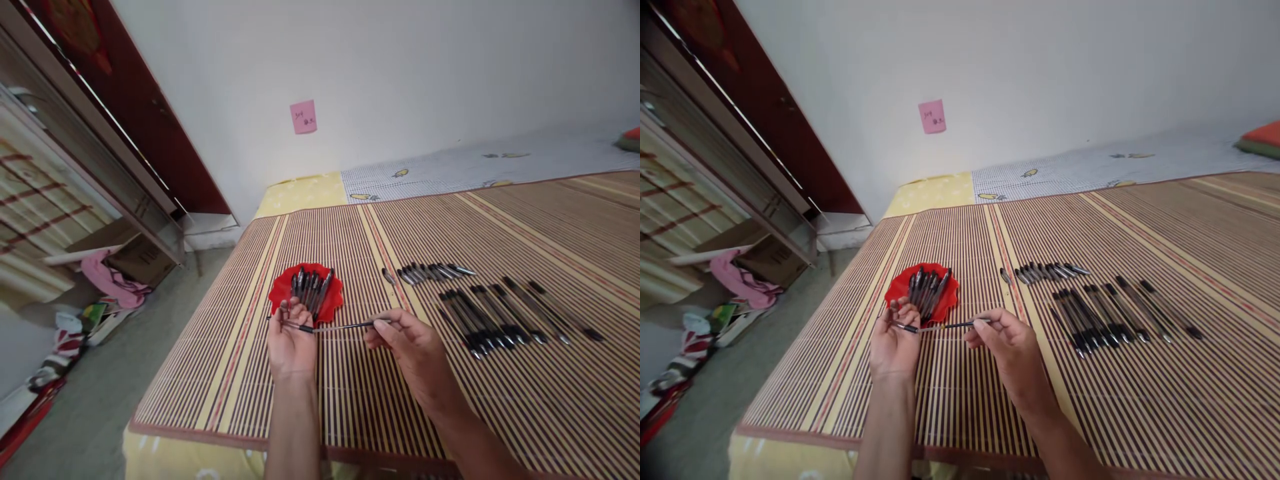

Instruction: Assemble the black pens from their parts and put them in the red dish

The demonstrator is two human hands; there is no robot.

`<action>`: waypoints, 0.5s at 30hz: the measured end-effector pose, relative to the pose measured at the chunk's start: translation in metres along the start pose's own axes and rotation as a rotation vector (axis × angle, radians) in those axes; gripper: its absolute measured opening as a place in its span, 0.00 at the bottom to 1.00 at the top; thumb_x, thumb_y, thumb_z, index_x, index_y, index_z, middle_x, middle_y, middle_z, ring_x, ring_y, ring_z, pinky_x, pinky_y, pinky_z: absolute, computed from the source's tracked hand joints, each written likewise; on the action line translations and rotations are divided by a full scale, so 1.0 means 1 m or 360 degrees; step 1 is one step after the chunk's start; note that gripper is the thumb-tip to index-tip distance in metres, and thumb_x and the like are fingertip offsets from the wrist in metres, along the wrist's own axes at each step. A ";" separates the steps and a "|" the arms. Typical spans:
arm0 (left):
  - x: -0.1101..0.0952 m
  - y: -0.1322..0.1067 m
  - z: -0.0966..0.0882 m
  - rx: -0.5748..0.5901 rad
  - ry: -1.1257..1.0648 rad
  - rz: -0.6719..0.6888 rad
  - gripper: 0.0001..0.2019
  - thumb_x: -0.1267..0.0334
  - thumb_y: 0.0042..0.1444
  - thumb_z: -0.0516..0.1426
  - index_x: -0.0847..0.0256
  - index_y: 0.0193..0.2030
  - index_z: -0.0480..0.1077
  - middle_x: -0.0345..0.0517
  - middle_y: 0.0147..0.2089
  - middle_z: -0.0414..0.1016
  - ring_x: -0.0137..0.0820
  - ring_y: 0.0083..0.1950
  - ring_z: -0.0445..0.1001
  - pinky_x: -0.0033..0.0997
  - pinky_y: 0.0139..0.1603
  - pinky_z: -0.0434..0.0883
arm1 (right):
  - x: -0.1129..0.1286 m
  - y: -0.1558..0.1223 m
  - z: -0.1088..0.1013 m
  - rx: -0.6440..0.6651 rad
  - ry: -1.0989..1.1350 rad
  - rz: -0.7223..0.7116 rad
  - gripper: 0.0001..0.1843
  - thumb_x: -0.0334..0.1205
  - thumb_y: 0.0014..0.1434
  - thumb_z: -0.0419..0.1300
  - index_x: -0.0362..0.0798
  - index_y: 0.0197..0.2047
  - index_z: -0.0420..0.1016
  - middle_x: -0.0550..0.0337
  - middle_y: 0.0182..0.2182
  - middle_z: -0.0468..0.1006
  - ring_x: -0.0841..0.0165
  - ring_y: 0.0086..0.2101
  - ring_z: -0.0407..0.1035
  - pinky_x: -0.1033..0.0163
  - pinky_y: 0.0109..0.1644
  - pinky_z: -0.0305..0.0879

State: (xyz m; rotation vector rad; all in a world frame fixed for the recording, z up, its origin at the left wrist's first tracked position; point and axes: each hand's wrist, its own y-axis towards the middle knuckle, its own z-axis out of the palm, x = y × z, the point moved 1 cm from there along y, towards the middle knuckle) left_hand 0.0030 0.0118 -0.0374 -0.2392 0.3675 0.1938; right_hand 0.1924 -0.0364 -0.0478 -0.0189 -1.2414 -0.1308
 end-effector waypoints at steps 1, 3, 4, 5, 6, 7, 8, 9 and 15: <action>0.000 0.000 0.000 -0.0006 -0.0009 0.0001 0.14 0.70 0.65 0.46 0.64 0.31 0.69 0.49 0.34 0.67 0.25 0.29 0.64 0.21 0.27 0.63 | 0.000 0.000 0.001 -0.0003 -0.0002 -0.0003 0.11 0.46 0.59 0.66 0.47 0.38 0.77 0.57 0.27 0.82 0.65 0.30 0.77 0.60 0.37 0.75; 0.000 -0.002 0.002 -0.0008 -0.0032 -0.0003 0.15 0.70 0.66 0.45 0.65 0.31 0.69 0.49 0.34 0.67 0.25 0.29 0.63 0.21 0.27 0.64 | -0.001 0.000 0.002 -0.0015 -0.0021 -0.0006 0.11 0.46 0.59 0.65 0.47 0.38 0.77 0.56 0.27 0.82 0.65 0.30 0.77 0.59 0.37 0.76; -0.001 -0.002 0.004 -0.0004 -0.0039 -0.0006 0.15 0.70 0.66 0.45 0.65 0.31 0.69 0.49 0.34 0.67 0.25 0.30 0.63 0.21 0.27 0.64 | -0.001 0.000 0.002 -0.0016 -0.0037 -0.0011 0.11 0.46 0.59 0.65 0.47 0.38 0.77 0.56 0.27 0.82 0.65 0.30 0.77 0.59 0.37 0.76; -0.001 -0.003 0.005 -0.0003 -0.0045 -0.0011 0.15 0.70 0.66 0.45 0.65 0.31 0.69 0.49 0.34 0.67 0.25 0.30 0.63 0.21 0.27 0.64 | -0.001 0.000 0.002 -0.0017 -0.0059 -0.0023 0.11 0.46 0.59 0.65 0.47 0.38 0.77 0.56 0.27 0.82 0.65 0.30 0.78 0.59 0.37 0.76; -0.001 -0.003 0.006 -0.0012 -0.0059 -0.0015 0.16 0.70 0.66 0.44 0.65 0.31 0.69 0.49 0.34 0.67 0.25 0.30 0.63 0.21 0.27 0.64 | 0.001 0.000 0.002 -0.0016 -0.0085 -0.0037 0.11 0.46 0.59 0.65 0.47 0.38 0.77 0.56 0.27 0.82 0.65 0.30 0.78 0.59 0.37 0.76; -0.001 -0.004 0.007 -0.0030 -0.0079 -0.0019 0.17 0.70 0.67 0.44 0.65 0.31 0.69 0.49 0.34 0.67 0.25 0.30 0.64 0.21 0.27 0.63 | 0.002 -0.001 0.003 -0.0016 -0.0114 -0.0055 0.11 0.46 0.59 0.65 0.47 0.38 0.77 0.56 0.27 0.82 0.65 0.30 0.78 0.59 0.37 0.76; -0.001 -0.004 0.009 -0.0053 -0.0096 -0.0023 0.17 0.69 0.67 0.43 0.65 0.31 0.69 0.49 0.34 0.67 0.25 0.29 0.64 0.21 0.27 0.63 | 0.004 -0.001 0.003 -0.0020 -0.0145 -0.0076 0.11 0.46 0.59 0.65 0.47 0.38 0.77 0.56 0.27 0.82 0.65 0.30 0.78 0.60 0.37 0.76; 0.000 -0.005 0.010 -0.0076 -0.0102 -0.0025 0.18 0.69 0.68 0.43 0.65 0.31 0.69 0.49 0.34 0.68 0.25 0.30 0.64 0.21 0.27 0.64 | 0.006 -0.002 0.003 -0.0029 -0.0177 -0.0100 0.11 0.46 0.59 0.64 0.47 0.38 0.77 0.57 0.27 0.82 0.65 0.29 0.78 0.60 0.37 0.76; 0.012 -0.013 0.014 -0.0187 0.0240 0.0009 0.18 0.54 0.68 0.49 0.62 0.36 0.73 0.46 0.35 0.71 0.26 0.30 0.67 0.23 0.28 0.64 | 0.014 -0.008 0.004 -0.0174 -0.0394 -0.0300 0.10 0.46 0.61 0.63 0.49 0.41 0.78 0.55 0.33 0.83 0.65 0.31 0.78 0.60 0.37 0.77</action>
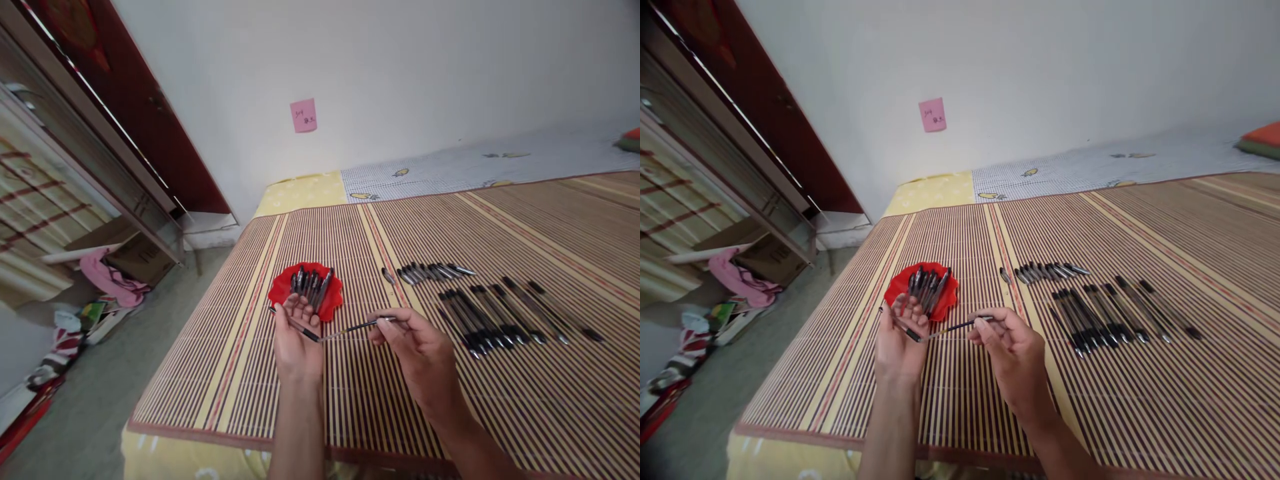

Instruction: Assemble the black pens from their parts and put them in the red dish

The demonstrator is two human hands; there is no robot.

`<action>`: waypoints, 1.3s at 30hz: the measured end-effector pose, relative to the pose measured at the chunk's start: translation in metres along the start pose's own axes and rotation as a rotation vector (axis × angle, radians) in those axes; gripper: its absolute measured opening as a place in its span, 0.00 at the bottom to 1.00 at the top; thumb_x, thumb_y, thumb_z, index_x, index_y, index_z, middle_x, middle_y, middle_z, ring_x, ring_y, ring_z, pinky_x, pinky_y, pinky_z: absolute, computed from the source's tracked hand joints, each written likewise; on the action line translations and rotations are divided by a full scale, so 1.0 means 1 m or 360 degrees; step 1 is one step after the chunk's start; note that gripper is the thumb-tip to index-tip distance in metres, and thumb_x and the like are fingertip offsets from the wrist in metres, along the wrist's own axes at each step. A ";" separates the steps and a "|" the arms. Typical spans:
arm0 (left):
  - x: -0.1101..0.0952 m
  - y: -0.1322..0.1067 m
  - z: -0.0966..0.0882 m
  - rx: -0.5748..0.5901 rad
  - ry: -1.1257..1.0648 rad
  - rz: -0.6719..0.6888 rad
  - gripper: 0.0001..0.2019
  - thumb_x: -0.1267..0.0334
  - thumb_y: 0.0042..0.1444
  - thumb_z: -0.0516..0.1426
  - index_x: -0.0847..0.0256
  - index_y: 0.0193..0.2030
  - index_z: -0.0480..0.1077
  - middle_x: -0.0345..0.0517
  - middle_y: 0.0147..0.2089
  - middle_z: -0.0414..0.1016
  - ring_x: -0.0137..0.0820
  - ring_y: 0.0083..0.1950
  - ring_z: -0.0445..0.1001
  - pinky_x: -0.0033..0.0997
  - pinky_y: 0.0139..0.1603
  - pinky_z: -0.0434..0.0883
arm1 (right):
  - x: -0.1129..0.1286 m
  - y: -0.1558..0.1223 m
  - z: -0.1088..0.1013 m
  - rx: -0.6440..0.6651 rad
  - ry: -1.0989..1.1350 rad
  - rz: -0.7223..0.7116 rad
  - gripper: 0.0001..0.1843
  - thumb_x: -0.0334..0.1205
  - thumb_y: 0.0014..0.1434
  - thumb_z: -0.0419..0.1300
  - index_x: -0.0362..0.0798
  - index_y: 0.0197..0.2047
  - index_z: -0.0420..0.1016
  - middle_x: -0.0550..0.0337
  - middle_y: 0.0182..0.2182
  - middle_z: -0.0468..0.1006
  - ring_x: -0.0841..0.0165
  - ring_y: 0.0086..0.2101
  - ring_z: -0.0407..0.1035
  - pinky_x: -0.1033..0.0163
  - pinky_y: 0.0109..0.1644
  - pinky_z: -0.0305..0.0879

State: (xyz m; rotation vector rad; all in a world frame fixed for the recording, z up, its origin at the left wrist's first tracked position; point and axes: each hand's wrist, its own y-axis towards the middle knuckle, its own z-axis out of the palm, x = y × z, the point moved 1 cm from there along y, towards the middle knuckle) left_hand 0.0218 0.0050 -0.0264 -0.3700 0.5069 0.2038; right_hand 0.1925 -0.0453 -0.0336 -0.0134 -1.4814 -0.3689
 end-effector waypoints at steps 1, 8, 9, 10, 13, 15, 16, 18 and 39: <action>0.001 -0.002 0.001 -0.0019 0.0057 0.0025 0.18 0.52 0.68 0.49 0.61 0.37 0.74 0.44 0.33 0.70 0.25 0.29 0.66 0.22 0.27 0.63 | 0.001 -0.001 -0.001 -0.0039 -0.0029 -0.0035 0.10 0.45 0.62 0.62 0.49 0.41 0.78 0.55 0.34 0.83 0.66 0.31 0.78 0.60 0.37 0.77; 0.003 -0.009 0.011 -0.0075 0.0048 0.0037 0.22 0.53 0.70 0.45 0.64 0.38 0.75 0.44 0.32 0.70 0.24 0.29 0.68 0.20 0.30 0.68 | 0.007 -0.002 -0.001 -0.0176 -0.0040 -0.0092 0.10 0.45 0.62 0.63 0.47 0.41 0.77 0.55 0.32 0.83 0.63 0.34 0.80 0.56 0.42 0.79; 0.003 -0.009 0.013 -0.0067 0.0019 0.0021 0.22 0.55 0.71 0.45 0.65 0.37 0.75 0.46 0.32 0.71 0.24 0.30 0.69 0.20 0.31 0.69 | 0.006 -0.001 -0.001 -0.0192 0.0005 -0.0070 0.10 0.45 0.62 0.63 0.47 0.41 0.77 0.54 0.33 0.84 0.62 0.35 0.80 0.55 0.44 0.79; 0.004 -0.009 0.014 -0.0056 0.0001 0.0001 0.22 0.56 0.71 0.44 0.66 0.37 0.75 0.47 0.33 0.72 0.24 0.31 0.71 0.20 0.32 0.70 | 0.005 0.000 -0.001 -0.0206 0.0057 -0.0048 0.11 0.45 0.62 0.63 0.47 0.42 0.76 0.54 0.34 0.84 0.62 0.35 0.80 0.55 0.45 0.79; 0.004 -0.009 0.016 -0.0034 0.0006 -0.0033 0.23 0.59 0.71 0.44 0.67 0.34 0.75 0.48 0.33 0.73 0.25 0.32 0.72 0.19 0.29 0.70 | 0.002 0.003 -0.004 -0.0204 0.0175 0.0003 0.11 0.45 0.62 0.63 0.46 0.43 0.75 0.54 0.33 0.84 0.63 0.35 0.81 0.55 0.46 0.79; 0.005 -0.011 0.017 -0.0022 0.0062 -0.0040 0.22 0.60 0.71 0.45 0.67 0.33 0.74 0.48 0.32 0.73 0.25 0.31 0.72 0.20 0.28 0.70 | 0.002 0.005 -0.007 -0.0170 0.0159 0.0017 0.11 0.45 0.62 0.63 0.46 0.42 0.75 0.54 0.31 0.84 0.63 0.34 0.81 0.56 0.43 0.80; 0.005 -0.012 0.018 -0.0008 0.0104 -0.0036 0.21 0.61 0.71 0.46 0.67 0.33 0.74 0.48 0.33 0.73 0.25 0.32 0.72 0.20 0.28 0.70 | 0.003 0.006 -0.009 -0.0142 0.0117 0.0013 0.11 0.45 0.62 0.63 0.46 0.42 0.75 0.55 0.31 0.84 0.63 0.33 0.81 0.57 0.43 0.80; 0.008 -0.014 0.020 0.0044 0.0191 -0.0043 0.19 0.62 0.70 0.47 0.67 0.33 0.74 0.48 0.33 0.74 0.26 0.33 0.73 0.20 0.27 0.70 | 0.005 0.007 -0.011 -0.0063 0.0008 -0.0020 0.10 0.44 0.62 0.63 0.46 0.42 0.76 0.55 0.31 0.84 0.63 0.34 0.81 0.58 0.43 0.79; 0.027 -0.032 0.023 0.0658 0.0584 -0.0272 0.15 0.55 0.48 0.70 0.67 0.32 0.78 0.47 0.35 0.77 0.27 0.34 0.74 0.23 0.36 0.75 | 0.004 0.009 -0.014 0.0342 -0.0562 -0.0443 0.19 0.47 0.68 0.54 0.48 0.28 0.72 0.62 0.22 0.70 0.70 0.24 0.67 0.65 0.28 0.62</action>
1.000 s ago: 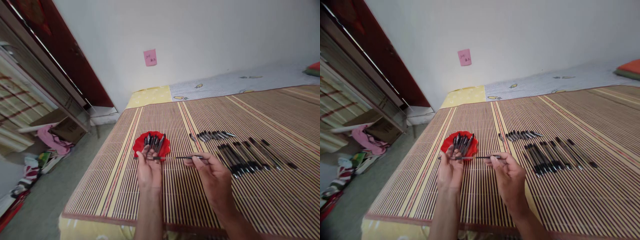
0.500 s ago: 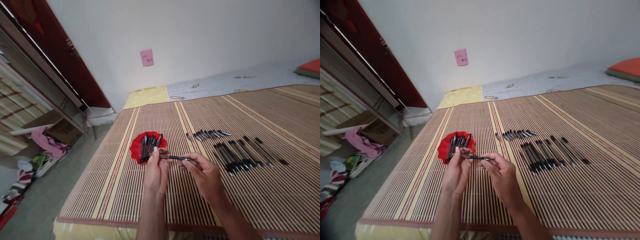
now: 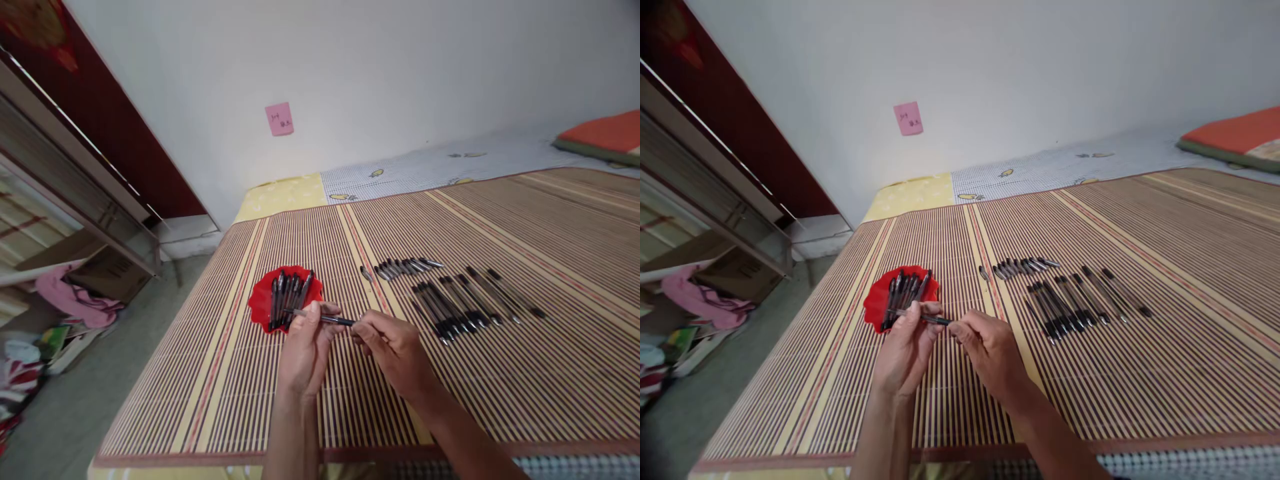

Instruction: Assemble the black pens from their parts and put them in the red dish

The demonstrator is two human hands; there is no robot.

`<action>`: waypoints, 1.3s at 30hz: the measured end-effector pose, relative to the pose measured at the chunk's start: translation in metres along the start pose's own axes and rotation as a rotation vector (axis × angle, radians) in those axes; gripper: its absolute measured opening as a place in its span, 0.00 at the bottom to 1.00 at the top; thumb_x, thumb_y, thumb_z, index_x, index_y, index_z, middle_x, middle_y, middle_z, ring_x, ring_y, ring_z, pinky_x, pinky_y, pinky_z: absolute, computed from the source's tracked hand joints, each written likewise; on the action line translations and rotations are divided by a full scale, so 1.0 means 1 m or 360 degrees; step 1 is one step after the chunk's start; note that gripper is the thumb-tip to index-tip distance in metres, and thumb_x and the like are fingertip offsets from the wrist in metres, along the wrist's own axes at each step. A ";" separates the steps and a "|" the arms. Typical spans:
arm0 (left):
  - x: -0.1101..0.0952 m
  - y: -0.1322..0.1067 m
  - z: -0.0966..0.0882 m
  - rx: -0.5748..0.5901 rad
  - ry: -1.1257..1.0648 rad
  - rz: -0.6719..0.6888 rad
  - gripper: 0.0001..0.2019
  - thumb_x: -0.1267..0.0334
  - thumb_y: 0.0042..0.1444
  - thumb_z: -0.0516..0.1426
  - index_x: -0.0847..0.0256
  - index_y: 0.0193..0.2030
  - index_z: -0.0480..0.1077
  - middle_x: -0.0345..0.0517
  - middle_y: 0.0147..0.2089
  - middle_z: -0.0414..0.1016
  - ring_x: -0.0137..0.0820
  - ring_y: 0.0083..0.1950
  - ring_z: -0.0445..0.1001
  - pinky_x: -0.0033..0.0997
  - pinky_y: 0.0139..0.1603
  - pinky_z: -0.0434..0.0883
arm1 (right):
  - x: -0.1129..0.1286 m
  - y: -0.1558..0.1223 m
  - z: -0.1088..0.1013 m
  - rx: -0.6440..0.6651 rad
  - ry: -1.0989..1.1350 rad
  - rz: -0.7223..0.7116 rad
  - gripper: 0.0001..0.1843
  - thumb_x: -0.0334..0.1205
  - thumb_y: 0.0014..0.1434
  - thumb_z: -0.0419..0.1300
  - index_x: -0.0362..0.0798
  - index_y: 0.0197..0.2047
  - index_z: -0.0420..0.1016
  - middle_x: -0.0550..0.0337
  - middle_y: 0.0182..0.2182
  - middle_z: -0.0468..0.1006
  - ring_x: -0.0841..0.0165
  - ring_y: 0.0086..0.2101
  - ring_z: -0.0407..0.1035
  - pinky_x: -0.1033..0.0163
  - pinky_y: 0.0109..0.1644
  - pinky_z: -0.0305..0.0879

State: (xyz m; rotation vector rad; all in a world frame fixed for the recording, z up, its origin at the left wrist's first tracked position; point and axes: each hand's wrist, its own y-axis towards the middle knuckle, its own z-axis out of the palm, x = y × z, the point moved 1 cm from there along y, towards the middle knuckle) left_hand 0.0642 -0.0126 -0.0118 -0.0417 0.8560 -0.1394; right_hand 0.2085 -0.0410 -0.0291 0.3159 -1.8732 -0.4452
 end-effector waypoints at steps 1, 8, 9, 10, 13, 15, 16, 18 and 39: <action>0.001 0.000 0.000 -0.0001 0.0005 -0.0005 0.16 0.55 0.47 0.70 0.67 0.32 0.78 0.48 0.35 0.77 0.27 0.35 0.74 0.23 0.36 0.75 | 0.000 0.000 0.001 0.0037 0.0072 0.0048 0.22 0.48 0.69 0.52 0.48 0.27 0.71 0.62 0.22 0.70 0.71 0.24 0.66 0.65 0.27 0.62; 0.003 0.007 -0.003 -0.0179 -0.0172 0.0031 0.13 0.60 0.47 0.71 0.68 0.31 0.77 0.48 0.33 0.78 0.27 0.33 0.75 0.23 0.34 0.75 | -0.001 0.001 0.002 -0.0020 0.0526 0.0300 0.18 0.50 0.70 0.49 0.48 0.49 0.72 0.60 0.30 0.75 0.69 0.29 0.72 0.63 0.34 0.70; 0.003 0.008 -0.004 -0.0200 -0.0193 0.0039 0.12 0.60 0.47 0.71 0.68 0.31 0.77 0.48 0.33 0.79 0.27 0.33 0.75 0.23 0.34 0.75 | -0.001 0.001 0.001 -0.0064 0.0484 0.0299 0.15 0.49 0.68 0.54 0.49 0.50 0.72 0.60 0.32 0.76 0.69 0.30 0.73 0.64 0.35 0.71; 0.003 0.009 -0.005 -0.0208 -0.0202 0.0042 0.12 0.61 0.47 0.71 0.68 0.31 0.77 0.48 0.33 0.79 0.27 0.33 0.76 0.23 0.34 0.75 | -0.001 0.001 0.001 -0.0095 0.0427 0.0275 0.13 0.47 0.66 0.57 0.49 0.49 0.72 0.60 0.32 0.76 0.68 0.31 0.74 0.64 0.37 0.71; 0.003 0.009 -0.006 -0.0181 -0.0168 0.0050 0.12 0.61 0.46 0.71 0.67 0.31 0.78 0.48 0.33 0.79 0.27 0.34 0.76 0.23 0.36 0.75 | -0.001 0.001 0.001 -0.0118 0.0281 0.0171 0.08 0.43 0.65 0.59 0.49 0.43 0.73 0.61 0.32 0.77 0.68 0.32 0.74 0.64 0.38 0.71; 0.002 0.006 -0.004 -0.0146 -0.0080 0.0055 0.13 0.59 0.45 0.71 0.68 0.32 0.78 0.48 0.34 0.79 0.27 0.35 0.75 0.23 0.37 0.75 | 0.000 0.001 0.000 -0.0072 0.0200 0.0156 0.08 0.43 0.66 0.56 0.49 0.40 0.72 0.62 0.29 0.74 0.69 0.30 0.72 0.64 0.36 0.69; 0.002 0.005 -0.003 -0.0123 -0.0023 0.0054 0.14 0.59 0.45 0.71 0.68 0.32 0.78 0.48 0.35 0.78 0.27 0.35 0.75 0.23 0.37 0.75 | 0.000 0.001 -0.001 -0.0042 0.0172 0.0168 0.09 0.43 0.67 0.55 0.49 0.37 0.71 0.64 0.26 0.72 0.70 0.28 0.70 0.65 0.33 0.67; 0.001 0.002 -0.001 -0.0050 0.0088 0.0045 0.14 0.57 0.46 0.71 0.67 0.32 0.79 0.49 0.36 0.78 0.28 0.36 0.75 0.23 0.36 0.74 | 0.001 0.002 -0.002 0.0044 0.0226 0.0257 0.16 0.45 0.68 0.52 0.50 0.29 0.66 0.66 0.21 0.65 0.72 0.22 0.63 0.66 0.28 0.61; -0.001 0.001 -0.004 0.0021 0.0316 0.0126 0.13 0.57 0.51 0.68 0.67 0.35 0.79 0.51 0.40 0.78 0.31 0.39 0.75 0.24 0.38 0.73 | -0.007 0.002 0.003 0.0113 0.0148 0.0312 0.20 0.48 0.71 0.47 0.51 0.28 0.61 0.68 0.18 0.62 0.72 0.20 0.61 0.65 0.26 0.59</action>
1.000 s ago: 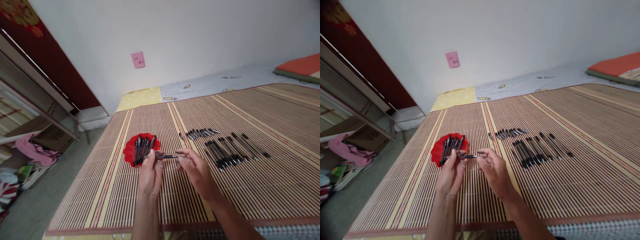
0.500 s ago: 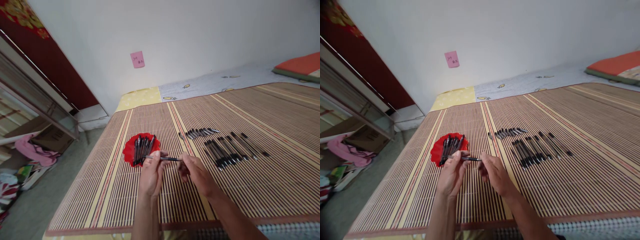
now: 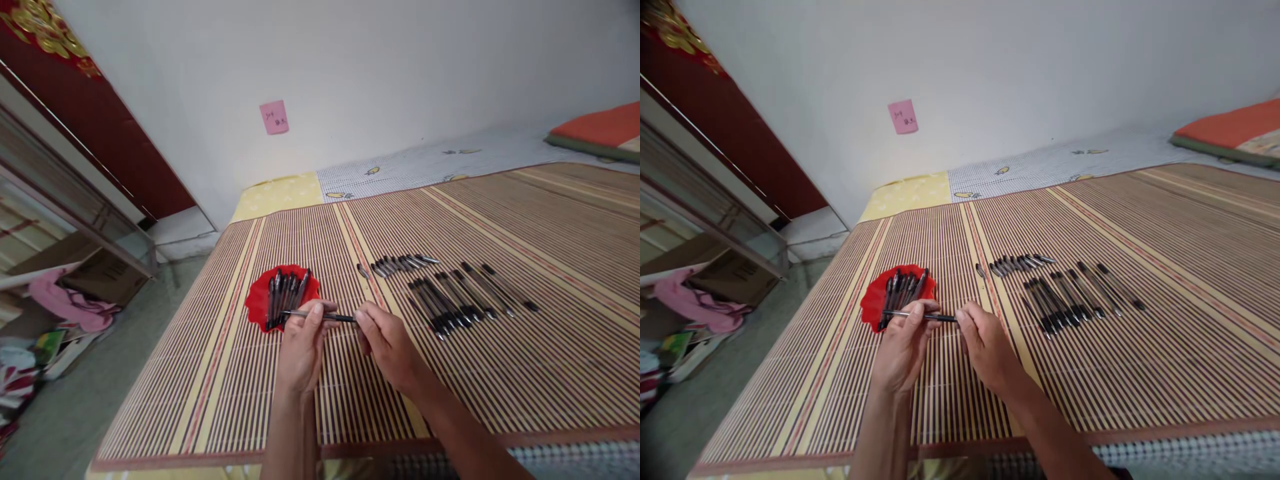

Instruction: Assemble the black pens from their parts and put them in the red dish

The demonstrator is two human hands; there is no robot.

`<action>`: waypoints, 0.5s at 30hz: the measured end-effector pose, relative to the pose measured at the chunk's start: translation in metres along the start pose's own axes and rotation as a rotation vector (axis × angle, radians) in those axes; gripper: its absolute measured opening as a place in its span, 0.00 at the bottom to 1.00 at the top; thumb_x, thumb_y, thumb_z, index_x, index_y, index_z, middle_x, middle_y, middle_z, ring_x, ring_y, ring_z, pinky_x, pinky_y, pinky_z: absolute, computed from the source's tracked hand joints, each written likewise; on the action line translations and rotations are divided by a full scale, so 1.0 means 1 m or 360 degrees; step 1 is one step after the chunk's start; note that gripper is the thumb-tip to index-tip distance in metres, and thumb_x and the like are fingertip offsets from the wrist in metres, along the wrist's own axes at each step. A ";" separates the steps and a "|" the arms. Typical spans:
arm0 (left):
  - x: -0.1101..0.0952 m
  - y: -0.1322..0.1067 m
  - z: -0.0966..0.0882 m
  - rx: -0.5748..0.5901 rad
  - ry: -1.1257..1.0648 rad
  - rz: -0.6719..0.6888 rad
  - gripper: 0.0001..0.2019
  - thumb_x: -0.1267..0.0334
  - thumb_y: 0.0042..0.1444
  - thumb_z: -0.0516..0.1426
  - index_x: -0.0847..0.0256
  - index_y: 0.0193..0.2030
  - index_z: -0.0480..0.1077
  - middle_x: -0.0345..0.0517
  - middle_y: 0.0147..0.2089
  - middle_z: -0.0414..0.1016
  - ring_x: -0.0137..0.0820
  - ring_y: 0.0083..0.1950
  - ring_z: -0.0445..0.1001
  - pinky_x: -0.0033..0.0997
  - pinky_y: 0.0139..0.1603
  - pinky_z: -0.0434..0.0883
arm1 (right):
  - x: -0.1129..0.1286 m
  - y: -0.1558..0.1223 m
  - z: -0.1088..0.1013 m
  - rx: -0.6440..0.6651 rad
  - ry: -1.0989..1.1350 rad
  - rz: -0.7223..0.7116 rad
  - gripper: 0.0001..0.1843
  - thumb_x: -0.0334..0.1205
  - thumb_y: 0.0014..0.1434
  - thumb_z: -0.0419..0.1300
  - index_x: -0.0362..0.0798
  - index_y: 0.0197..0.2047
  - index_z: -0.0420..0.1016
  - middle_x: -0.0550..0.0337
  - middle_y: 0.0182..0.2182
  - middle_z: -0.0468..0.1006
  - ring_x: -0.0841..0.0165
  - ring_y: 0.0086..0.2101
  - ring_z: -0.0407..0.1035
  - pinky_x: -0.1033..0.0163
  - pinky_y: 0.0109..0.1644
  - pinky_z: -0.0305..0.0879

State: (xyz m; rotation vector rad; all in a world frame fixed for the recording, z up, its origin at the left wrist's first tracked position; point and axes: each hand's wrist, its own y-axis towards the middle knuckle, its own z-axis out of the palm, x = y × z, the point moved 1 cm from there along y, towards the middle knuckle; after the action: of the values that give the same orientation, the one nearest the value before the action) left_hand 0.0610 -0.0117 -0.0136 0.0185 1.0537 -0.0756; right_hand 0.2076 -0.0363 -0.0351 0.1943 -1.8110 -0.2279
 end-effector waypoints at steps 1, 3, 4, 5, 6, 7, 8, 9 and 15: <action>0.000 0.000 0.000 0.0013 0.0013 0.0013 0.13 0.57 0.51 0.68 0.67 0.35 0.79 0.51 0.40 0.77 0.31 0.39 0.75 0.24 0.38 0.73 | 0.000 0.000 0.000 0.0061 0.0099 0.0059 0.22 0.50 0.71 0.46 0.51 0.27 0.60 0.68 0.18 0.61 0.72 0.19 0.60 0.65 0.25 0.58; 0.000 0.001 -0.002 -0.0020 -0.0016 0.0034 0.12 0.58 0.51 0.68 0.67 0.34 0.79 0.50 0.39 0.77 0.30 0.38 0.75 0.24 0.37 0.73 | 0.002 0.000 -0.001 0.0150 0.0290 0.0139 0.24 0.51 0.72 0.44 0.50 0.27 0.63 0.67 0.18 0.63 0.72 0.19 0.61 0.66 0.24 0.60; 0.000 0.002 -0.004 -0.0058 -0.0047 0.0039 0.12 0.58 0.50 0.68 0.67 0.34 0.79 0.50 0.39 0.77 0.30 0.38 0.75 0.24 0.37 0.73 | 0.003 -0.001 -0.002 0.0161 0.0356 0.0140 0.24 0.52 0.72 0.43 0.49 0.29 0.65 0.66 0.20 0.66 0.71 0.20 0.63 0.65 0.26 0.62; 0.000 0.004 -0.005 -0.0107 -0.0086 0.0040 0.12 0.58 0.50 0.69 0.67 0.33 0.79 0.49 0.38 0.77 0.29 0.38 0.75 0.24 0.37 0.73 | 0.004 -0.001 -0.002 0.0145 0.0389 0.0117 0.24 0.51 0.72 0.42 0.48 0.31 0.67 0.64 0.22 0.68 0.71 0.22 0.66 0.65 0.28 0.64; 0.001 0.005 -0.006 -0.0155 -0.0127 0.0031 0.12 0.59 0.49 0.69 0.67 0.32 0.79 0.49 0.37 0.77 0.29 0.37 0.75 0.24 0.37 0.73 | 0.005 -0.001 -0.003 0.0113 0.0387 0.0081 0.23 0.51 0.72 0.42 0.48 0.35 0.69 0.62 0.24 0.70 0.70 0.25 0.68 0.64 0.31 0.66; 0.001 0.006 -0.007 -0.0196 -0.0167 0.0012 0.12 0.59 0.48 0.70 0.67 0.31 0.78 0.48 0.37 0.77 0.28 0.37 0.75 0.24 0.37 0.73 | 0.005 -0.001 -0.003 0.0077 0.0353 0.0042 0.21 0.50 0.72 0.43 0.47 0.38 0.70 0.62 0.26 0.71 0.69 0.26 0.69 0.63 0.33 0.67; 0.002 0.006 -0.008 -0.0229 -0.0206 -0.0011 0.12 0.60 0.47 0.70 0.68 0.31 0.78 0.48 0.35 0.77 0.28 0.36 0.75 0.24 0.37 0.73 | 0.006 -0.001 -0.003 0.0042 0.0292 0.0005 0.19 0.50 0.71 0.46 0.47 0.42 0.71 0.62 0.27 0.72 0.69 0.27 0.70 0.63 0.34 0.67; 0.002 0.007 -0.008 -0.0251 -0.0241 -0.0035 0.12 0.61 0.46 0.71 0.68 0.30 0.78 0.48 0.34 0.77 0.28 0.35 0.75 0.24 0.37 0.73 | 0.005 -0.001 -0.002 0.0008 0.0208 -0.0032 0.16 0.49 0.70 0.49 0.48 0.46 0.71 0.62 0.28 0.73 0.69 0.28 0.70 0.63 0.34 0.67; 0.005 0.007 -0.004 -0.0254 -0.0335 -0.0148 0.13 0.62 0.42 0.73 0.70 0.29 0.78 0.47 0.31 0.77 0.26 0.33 0.75 0.23 0.36 0.73 | 0.003 -0.003 0.002 -0.0156 -0.0231 -0.0327 0.08 0.40 0.69 0.53 0.49 0.45 0.72 0.57 0.36 0.76 0.66 0.37 0.72 0.62 0.42 0.67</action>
State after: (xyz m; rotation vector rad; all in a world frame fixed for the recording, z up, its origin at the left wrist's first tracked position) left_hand 0.0603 -0.0047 -0.0206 -0.1796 0.8476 -0.0758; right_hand 0.2047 -0.0397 -0.0340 0.3009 -1.9189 -0.4858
